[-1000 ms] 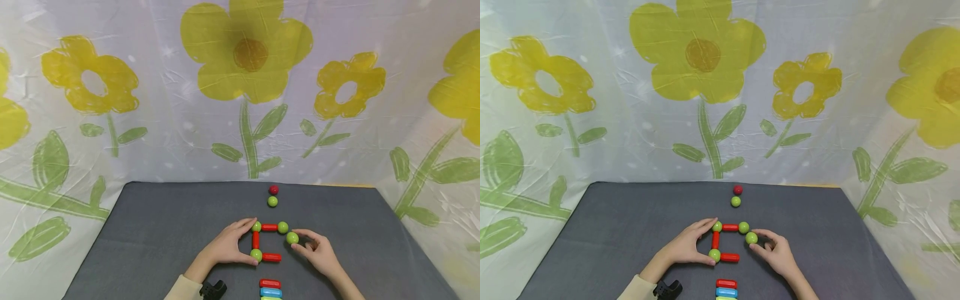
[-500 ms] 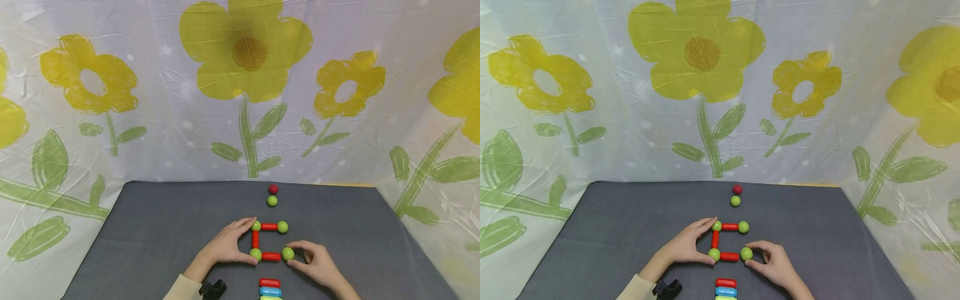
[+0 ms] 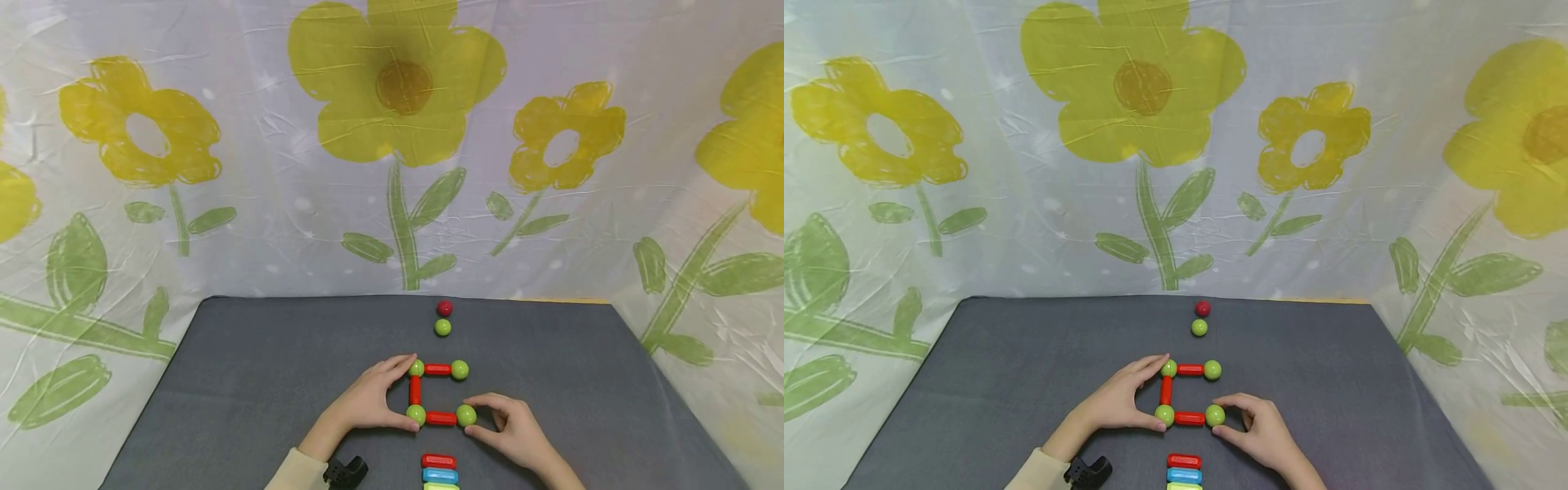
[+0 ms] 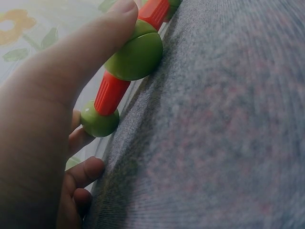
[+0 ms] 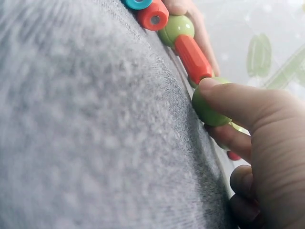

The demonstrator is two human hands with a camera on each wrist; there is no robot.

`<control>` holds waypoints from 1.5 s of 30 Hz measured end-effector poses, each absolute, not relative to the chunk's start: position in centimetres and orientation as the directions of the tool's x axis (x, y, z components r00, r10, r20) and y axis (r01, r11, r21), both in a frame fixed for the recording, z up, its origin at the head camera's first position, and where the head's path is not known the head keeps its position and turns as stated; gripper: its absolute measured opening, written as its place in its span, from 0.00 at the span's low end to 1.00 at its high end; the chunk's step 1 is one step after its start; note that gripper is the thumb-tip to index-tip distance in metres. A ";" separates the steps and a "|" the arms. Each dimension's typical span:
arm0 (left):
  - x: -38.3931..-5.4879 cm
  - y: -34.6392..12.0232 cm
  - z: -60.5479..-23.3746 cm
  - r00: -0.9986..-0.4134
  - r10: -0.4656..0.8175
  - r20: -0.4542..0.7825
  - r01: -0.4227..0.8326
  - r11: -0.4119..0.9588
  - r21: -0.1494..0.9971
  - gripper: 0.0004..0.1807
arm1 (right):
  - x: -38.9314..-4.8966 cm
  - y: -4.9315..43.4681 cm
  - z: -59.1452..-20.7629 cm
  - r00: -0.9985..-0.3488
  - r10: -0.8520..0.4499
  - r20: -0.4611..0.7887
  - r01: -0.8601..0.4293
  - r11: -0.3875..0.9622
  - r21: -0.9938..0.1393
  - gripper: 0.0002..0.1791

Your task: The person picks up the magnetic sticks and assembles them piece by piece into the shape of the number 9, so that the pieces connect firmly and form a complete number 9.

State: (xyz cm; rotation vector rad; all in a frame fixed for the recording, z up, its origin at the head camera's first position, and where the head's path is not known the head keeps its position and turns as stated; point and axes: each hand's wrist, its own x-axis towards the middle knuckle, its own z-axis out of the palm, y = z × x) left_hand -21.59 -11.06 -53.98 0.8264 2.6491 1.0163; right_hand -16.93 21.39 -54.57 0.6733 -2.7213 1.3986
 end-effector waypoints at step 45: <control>-21.7 -11.2 -54.2 -0.823 0.568 0.032 0.440 0.600 0.668 0.66 | -13.4 19.3 -52.5 -0.851 -0.499 0.162 -0.379 0.372 -0.848 0.15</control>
